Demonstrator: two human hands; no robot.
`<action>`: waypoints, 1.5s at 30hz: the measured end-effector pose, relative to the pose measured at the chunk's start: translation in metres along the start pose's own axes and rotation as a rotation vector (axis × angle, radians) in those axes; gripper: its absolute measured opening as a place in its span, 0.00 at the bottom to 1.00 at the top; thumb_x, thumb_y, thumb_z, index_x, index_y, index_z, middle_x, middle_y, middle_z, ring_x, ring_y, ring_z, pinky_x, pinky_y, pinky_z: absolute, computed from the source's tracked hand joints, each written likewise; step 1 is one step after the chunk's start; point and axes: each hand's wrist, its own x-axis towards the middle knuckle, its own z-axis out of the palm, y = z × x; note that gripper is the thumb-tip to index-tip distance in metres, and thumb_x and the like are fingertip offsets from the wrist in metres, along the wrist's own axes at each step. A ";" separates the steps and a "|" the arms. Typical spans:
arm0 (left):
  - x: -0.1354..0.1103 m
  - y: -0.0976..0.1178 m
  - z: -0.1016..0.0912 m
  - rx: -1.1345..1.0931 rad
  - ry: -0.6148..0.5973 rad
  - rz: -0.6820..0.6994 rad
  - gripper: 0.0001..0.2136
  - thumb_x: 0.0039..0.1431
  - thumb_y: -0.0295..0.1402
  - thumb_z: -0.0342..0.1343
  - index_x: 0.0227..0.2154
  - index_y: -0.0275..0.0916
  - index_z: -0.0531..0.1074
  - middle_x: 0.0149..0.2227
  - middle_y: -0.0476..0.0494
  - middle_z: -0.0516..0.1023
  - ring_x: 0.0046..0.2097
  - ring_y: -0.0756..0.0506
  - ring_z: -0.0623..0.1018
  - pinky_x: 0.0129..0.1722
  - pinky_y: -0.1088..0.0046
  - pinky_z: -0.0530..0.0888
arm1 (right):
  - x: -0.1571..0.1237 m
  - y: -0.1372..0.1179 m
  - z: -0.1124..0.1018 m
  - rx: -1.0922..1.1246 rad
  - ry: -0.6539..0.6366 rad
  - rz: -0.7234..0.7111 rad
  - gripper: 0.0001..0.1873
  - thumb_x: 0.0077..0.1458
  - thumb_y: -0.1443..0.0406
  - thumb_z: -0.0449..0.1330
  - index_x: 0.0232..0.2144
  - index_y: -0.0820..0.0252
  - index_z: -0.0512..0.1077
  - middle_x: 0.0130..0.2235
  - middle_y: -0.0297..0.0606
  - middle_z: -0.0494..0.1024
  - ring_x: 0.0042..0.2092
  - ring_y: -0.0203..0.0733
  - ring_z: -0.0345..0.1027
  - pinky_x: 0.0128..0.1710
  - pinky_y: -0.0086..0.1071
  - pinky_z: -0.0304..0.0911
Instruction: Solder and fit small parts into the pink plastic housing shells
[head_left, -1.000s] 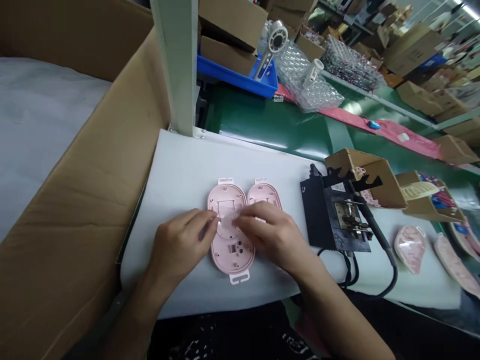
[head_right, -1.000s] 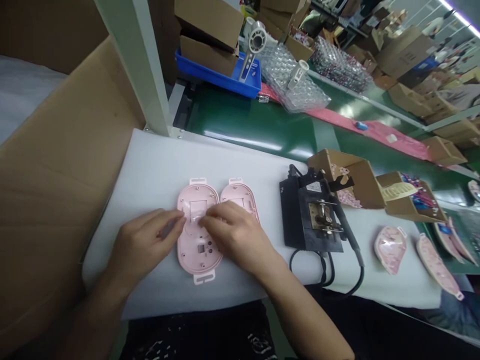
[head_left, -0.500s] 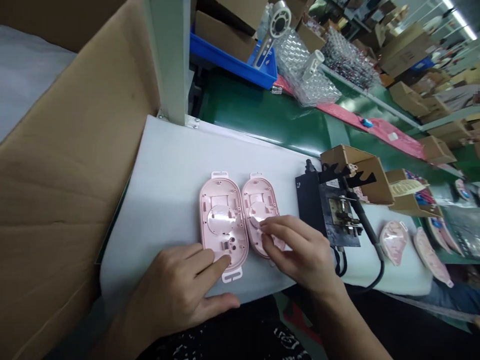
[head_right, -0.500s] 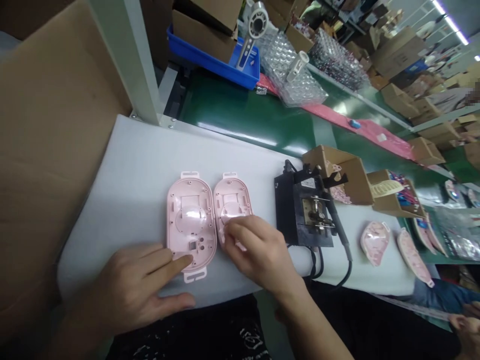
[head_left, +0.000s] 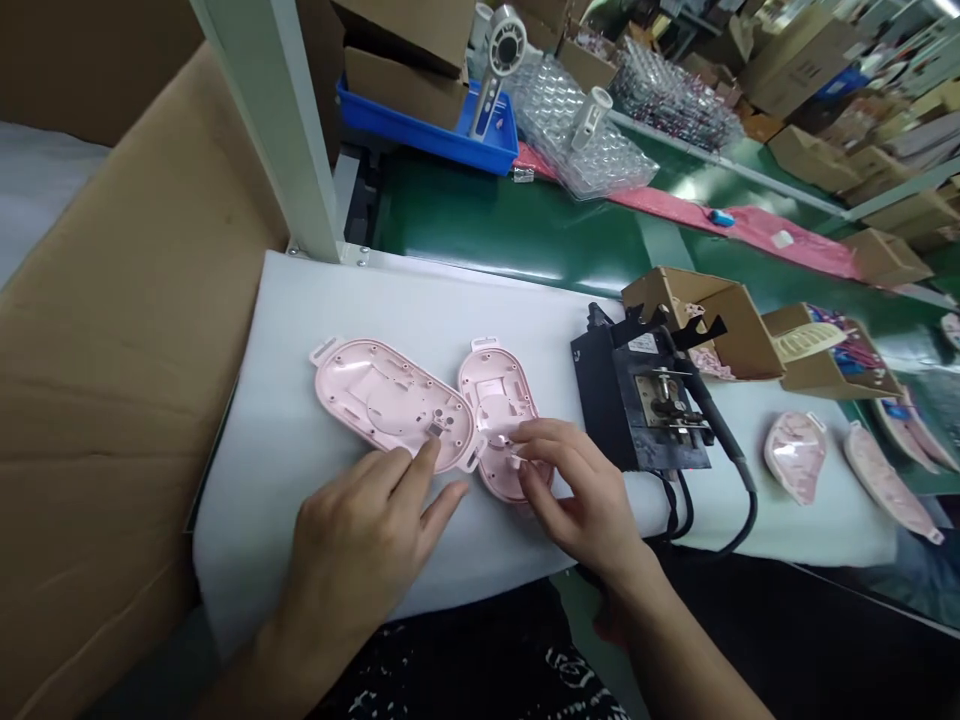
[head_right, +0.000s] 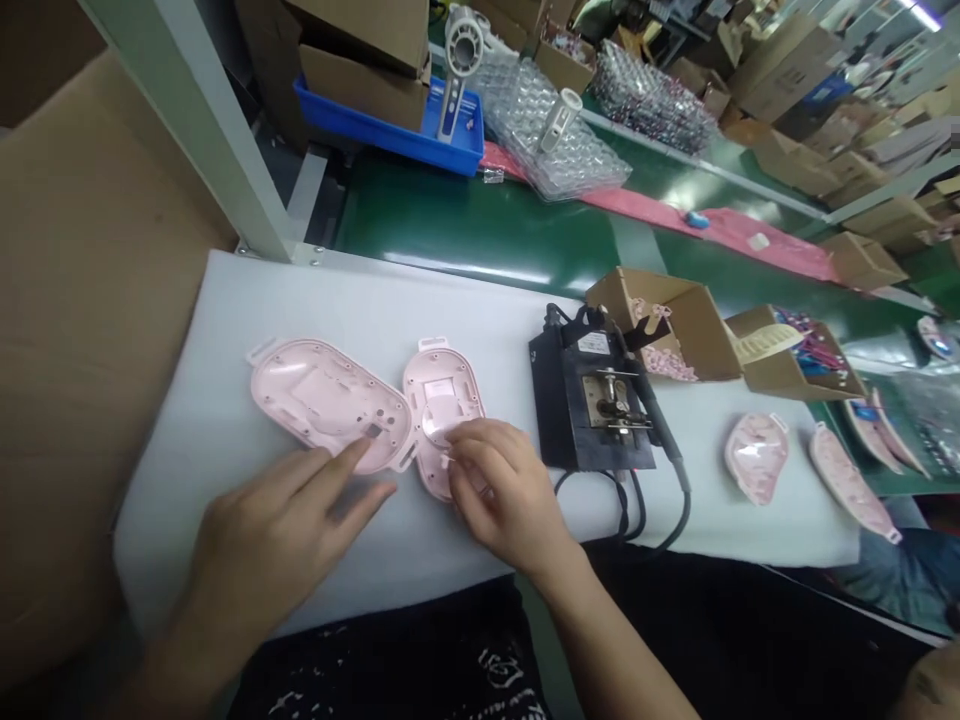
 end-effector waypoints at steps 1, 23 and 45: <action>0.004 -0.003 -0.001 0.026 -0.015 0.005 0.20 0.67 0.43 0.59 0.54 0.33 0.73 0.32 0.46 0.78 0.32 0.46 0.76 0.28 0.67 0.68 | -0.004 0.001 0.002 0.009 -0.015 -0.027 0.13 0.60 0.75 0.59 0.45 0.57 0.69 0.49 0.43 0.79 0.54 0.48 0.72 0.53 0.46 0.69; 0.044 -0.049 0.005 0.043 -0.419 -0.318 0.16 0.71 0.42 0.45 0.37 0.46 0.79 0.37 0.48 0.81 0.38 0.42 0.78 0.32 0.65 0.65 | 0.008 -0.001 0.025 -0.075 -0.248 -0.115 0.19 0.58 0.74 0.51 0.51 0.63 0.66 0.54 0.49 0.78 0.64 0.49 0.66 0.66 0.51 0.60; 0.066 0.014 0.056 0.003 -0.168 -0.046 0.17 0.72 0.33 0.48 0.56 0.32 0.72 0.35 0.41 0.75 0.38 0.41 0.73 0.34 0.62 0.66 | 0.060 0.034 0.026 -0.421 -0.063 0.041 0.14 0.63 0.74 0.57 0.45 0.58 0.77 0.43 0.43 0.77 0.41 0.47 0.65 0.43 0.40 0.66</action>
